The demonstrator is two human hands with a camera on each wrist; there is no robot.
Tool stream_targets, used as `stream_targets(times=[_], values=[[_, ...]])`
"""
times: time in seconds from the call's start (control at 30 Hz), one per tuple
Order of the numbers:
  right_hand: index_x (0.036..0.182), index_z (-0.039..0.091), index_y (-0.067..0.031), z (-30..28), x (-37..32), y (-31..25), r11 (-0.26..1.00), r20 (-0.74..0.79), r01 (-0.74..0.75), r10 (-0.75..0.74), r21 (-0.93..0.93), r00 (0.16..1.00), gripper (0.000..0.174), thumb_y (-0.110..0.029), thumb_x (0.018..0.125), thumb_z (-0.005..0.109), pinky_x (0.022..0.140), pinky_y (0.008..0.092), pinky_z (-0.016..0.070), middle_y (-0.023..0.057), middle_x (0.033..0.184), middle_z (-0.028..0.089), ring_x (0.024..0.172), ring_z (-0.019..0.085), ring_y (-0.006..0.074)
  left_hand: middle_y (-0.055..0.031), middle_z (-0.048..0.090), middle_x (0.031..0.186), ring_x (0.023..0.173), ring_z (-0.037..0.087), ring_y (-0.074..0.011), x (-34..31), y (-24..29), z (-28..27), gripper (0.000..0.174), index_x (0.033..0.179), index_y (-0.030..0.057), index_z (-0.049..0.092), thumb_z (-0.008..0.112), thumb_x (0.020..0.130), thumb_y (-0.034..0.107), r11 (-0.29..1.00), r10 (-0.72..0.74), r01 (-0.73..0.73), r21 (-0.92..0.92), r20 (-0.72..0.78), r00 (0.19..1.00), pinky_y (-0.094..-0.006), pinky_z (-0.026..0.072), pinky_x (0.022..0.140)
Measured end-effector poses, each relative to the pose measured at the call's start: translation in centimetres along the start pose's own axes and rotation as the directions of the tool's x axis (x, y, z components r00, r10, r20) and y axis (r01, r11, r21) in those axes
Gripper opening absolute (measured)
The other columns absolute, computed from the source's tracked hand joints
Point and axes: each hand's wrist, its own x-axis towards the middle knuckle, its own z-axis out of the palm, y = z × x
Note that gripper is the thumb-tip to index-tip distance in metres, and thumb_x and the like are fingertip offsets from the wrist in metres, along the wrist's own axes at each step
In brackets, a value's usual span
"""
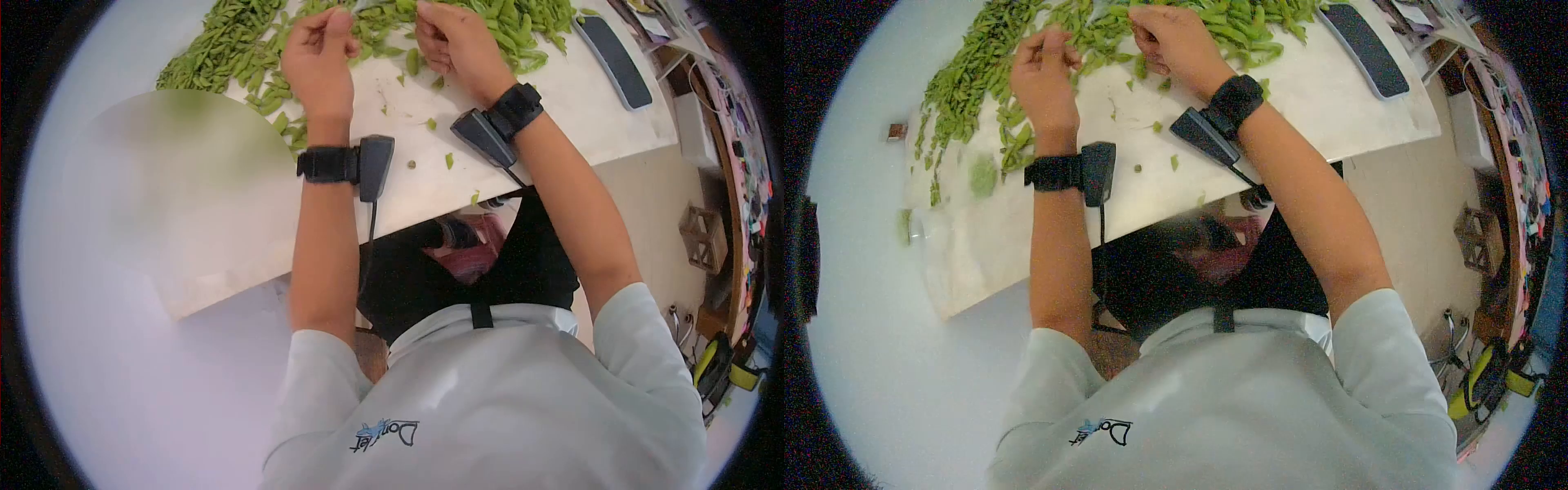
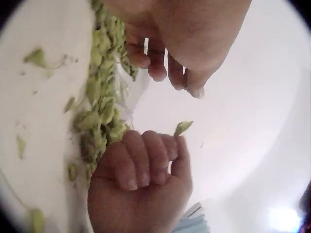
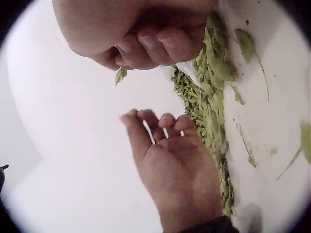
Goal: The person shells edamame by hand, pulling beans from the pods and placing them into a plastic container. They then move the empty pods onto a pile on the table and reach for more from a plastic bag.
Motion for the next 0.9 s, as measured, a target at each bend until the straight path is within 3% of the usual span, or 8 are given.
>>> stream_targets(times=[0.07,0.23,0.4,0.5,0.6,0.7,0.77,0.9], values=[[0.073,0.053,-0.0071,0.2,0.1,0.4,0.998,-0.026,-0.025,0.024,-0.065,0.999,0.034,-0.031,0.098,0.052,0.043,0.0246,0.0295,-0.0037,0.056,0.041,0.046,0.034,0.0058,-0.0075,0.065,0.083,0.065,0.056,-0.0100,-0.6,2.0,-0.8,0.013,0.096,0.0000,0.062,0.065,0.091,0.011,0.997,0.037,-0.041,-0.059,-0.065,0.997,-0.0258,0.0473,0.058],[0.080,0.058,-0.0077,1.0,0.0,0.2,0.987,-0.032,-0.080,0.076,-0.141,0.997,0.030,-0.031,0.099,0.053,0.043,0.0211,0.0269,-0.0084,0.054,0.034,0.046,0.029,0.0020,-0.0076,0.067,0.087,0.068,0.059,-0.0108,-1.6,6.1,-9.8,0.021,0.099,0.0002,0.064,0.073,0.084,0.012,0.895,0.214,-0.163,0.416,-0.078,0.974,-0.0240,0.0501,0.062],[0.083,0.060,-0.0063,1.0,-0.2,0.0,0.980,0.024,-0.053,0.059,-0.191,0.998,0.030,-0.031,0.098,0.053,0.043,0.0214,0.0272,-0.0084,0.054,0.035,0.046,0.030,0.0021,-0.0030,0.067,0.093,0.074,0.056,-0.0086,-1.1,10.6,-17.4,0.020,0.099,0.0028,0.066,0.074,0.082,0.011,0.575,0.210,-0.024,0.818,-0.118,0.971,-0.0241,0.0461,0.066],[0.086,0.062,-0.0051,0.9,-0.2,0.1,0.971,0.027,-0.067,0.075,-0.228,0.997,0.030,-0.031,0.098,0.053,0.044,0.0216,0.0275,-0.0086,0.054,0.034,0.046,0.030,0.0025,-0.0033,0.067,0.095,0.074,0.056,-0.0112,-1.0,10.7,-18.7,0.021,0.100,0.0023,0.066,0.069,0.086,0.017,0.255,0.314,-0.122,0.959,0.037,0.949,-0.0254,0.0451,0.066],[0.091,0.062,-0.0040,0.7,-0.2,0.2,0.965,0.034,-0.057,0.068,-0.255,0.997,0.030,-0.031,0.099,0.053,0.045,0.0222,0.0288,-0.0083,0.056,0.034,0.047,0.030,0.0031,-0.0048,0.067,0.095,0.075,0.058,-0.0136,-0.6,9.0,-17.6,0.022,0.101,0.0015,0.066,0.063,0.091,0.021,0.635,0.174,-0.017,0.772,-0.122,0.977,-0.0255,0.0456,0.066],[0.096,0.062,-0.0034,0.8,-0.1,0.5,0.980,0.072,-0.080,0.094,-0.180,0.993,0.030,-0.031,0.100,0.051,0.046,0.0229,0.0312,-0.0072,0.060,0.035,0.051,0.032,0.0039,-0.0059,0.067,0.093,0.077,0.060,-0.0128,-1.1,7.0,-11.7,0.025,0.102,0.0008,0.065,0.057,0.095,0.024,0.837,0.000,-0.066,0.543,0.120,0.993,-0.0255,0.0462,0.067],[0.098,0.062,-0.0035,0.9,0.0,0.6,0.989,0.084,-0.073,0.084,-0.130,0.993,0.030,-0.031,0.100,0.050,0.048,0.0230,0.0338,-0.0065,0.061,0.036,0.053,0.035,0.0045,-0.0035,0.065,0.092,0.081,0.058,-0.0114,-0.9,5.5,-6.5,0.037,0.107,0.0015,0.064,0.049,0.099,0.034,0.894,-0.185,0.110,0.434,0.134,0.974,-0.0260,0.0475,0.070],[0.095,0.064,-0.0043,0.6,0.0,0.8,0.998,0.134,-0.063,0.066,-0.031,0.989,0.031,-0.031,0.100,0.048,0.049,0.0225,0.0369,-0.0061,0.062,0.039,0.054,0.040,0.0055,-0.0036,0.064,0.092,0.080,0.057,-0.0094,0.4,2.5,-0.5,0.038,0.122,-0.0023,0.057,0.054,0.098,0.026,0.947,-0.291,0.218,0.236,0.341,0.894,-0.0244,0.0473,0.071]])
